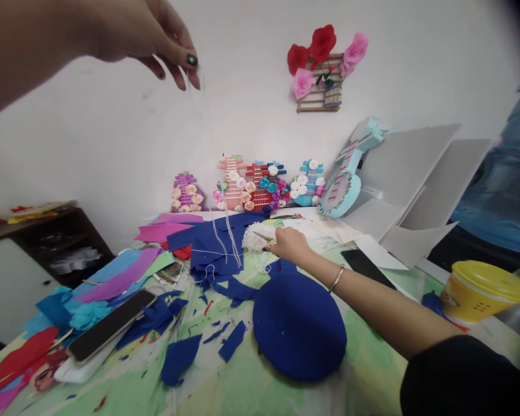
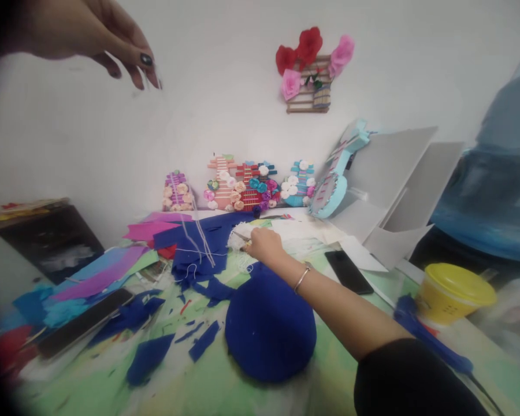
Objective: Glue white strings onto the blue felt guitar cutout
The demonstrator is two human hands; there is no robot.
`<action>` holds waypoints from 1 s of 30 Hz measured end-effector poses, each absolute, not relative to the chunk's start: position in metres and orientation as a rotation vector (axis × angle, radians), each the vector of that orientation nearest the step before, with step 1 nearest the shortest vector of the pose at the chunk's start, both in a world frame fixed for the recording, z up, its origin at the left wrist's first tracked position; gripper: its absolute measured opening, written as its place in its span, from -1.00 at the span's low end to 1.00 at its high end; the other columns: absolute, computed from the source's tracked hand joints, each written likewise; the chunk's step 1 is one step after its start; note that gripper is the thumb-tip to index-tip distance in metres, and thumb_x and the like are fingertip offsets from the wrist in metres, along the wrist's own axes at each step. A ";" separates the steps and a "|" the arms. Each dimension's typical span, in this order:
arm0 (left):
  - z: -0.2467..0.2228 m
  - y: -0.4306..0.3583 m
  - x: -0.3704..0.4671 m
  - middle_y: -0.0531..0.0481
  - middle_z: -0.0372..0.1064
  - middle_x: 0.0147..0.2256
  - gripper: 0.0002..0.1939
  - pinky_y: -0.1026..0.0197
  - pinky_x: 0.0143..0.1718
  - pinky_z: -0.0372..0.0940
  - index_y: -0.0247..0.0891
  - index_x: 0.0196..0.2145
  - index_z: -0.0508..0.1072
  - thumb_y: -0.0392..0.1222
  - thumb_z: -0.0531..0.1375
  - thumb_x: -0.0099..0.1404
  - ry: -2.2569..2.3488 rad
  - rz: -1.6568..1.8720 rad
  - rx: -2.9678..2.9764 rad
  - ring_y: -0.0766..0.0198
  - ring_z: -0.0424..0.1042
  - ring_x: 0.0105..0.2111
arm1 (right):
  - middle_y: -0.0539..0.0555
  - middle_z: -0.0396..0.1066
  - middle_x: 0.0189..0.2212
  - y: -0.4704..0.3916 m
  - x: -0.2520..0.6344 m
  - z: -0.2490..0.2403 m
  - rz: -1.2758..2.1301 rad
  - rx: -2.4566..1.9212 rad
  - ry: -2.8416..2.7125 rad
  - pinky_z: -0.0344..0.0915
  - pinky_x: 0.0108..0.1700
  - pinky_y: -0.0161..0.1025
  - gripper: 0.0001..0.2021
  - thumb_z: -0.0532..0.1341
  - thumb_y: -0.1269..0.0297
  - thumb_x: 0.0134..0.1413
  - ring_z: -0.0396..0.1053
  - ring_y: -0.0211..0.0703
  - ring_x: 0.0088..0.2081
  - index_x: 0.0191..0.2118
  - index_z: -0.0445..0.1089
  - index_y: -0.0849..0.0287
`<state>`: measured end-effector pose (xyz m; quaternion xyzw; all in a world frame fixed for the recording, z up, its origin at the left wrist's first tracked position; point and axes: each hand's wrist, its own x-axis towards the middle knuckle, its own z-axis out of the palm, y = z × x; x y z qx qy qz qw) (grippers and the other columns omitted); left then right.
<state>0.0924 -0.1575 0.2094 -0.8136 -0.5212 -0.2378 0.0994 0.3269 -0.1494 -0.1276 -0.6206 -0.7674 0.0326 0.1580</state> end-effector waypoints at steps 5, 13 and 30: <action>0.191 -0.161 0.097 -0.02 0.44 -0.34 -0.64 0.05 -0.08 0.24 -0.58 -0.21 0.47 -0.12 0.19 0.26 -1.489 -0.700 -2.456 0.37 0.40 -0.29 | 0.31 0.48 -0.46 -0.131 0.359 -0.119 0.314 -1.742 -1.946 0.26 -0.34 -0.19 -0.58 0.34 -0.08 -0.16 0.46 0.18 -0.26 -0.52 0.41 0.26; 0.164 -0.154 0.117 -0.05 0.50 -0.32 -0.83 0.30 -0.31 0.24 -0.45 -0.26 0.48 -0.28 0.17 0.24 -1.562 -0.551 -2.700 0.37 0.39 -0.33 | 0.03 0.33 -0.68 -0.142 0.361 -0.108 0.923 -1.214 -1.512 0.15 -0.61 -0.33 -0.52 0.28 -0.19 -0.19 0.25 -0.30 -0.67 -0.54 0.28 0.20; 0.065 -0.153 0.196 -0.02 0.36 -0.51 -0.94 0.26 -0.51 0.12 -0.27 -0.47 0.52 -0.26 0.25 0.04 -1.335 -0.474 -3.356 0.34 0.24 -0.54 | 0.03 0.45 -0.44 -0.200 0.335 -0.066 1.243 -0.383 -1.171 0.37 -0.20 -0.18 -0.68 0.39 0.13 -0.27 0.46 -0.11 -0.32 -0.45 0.26 0.14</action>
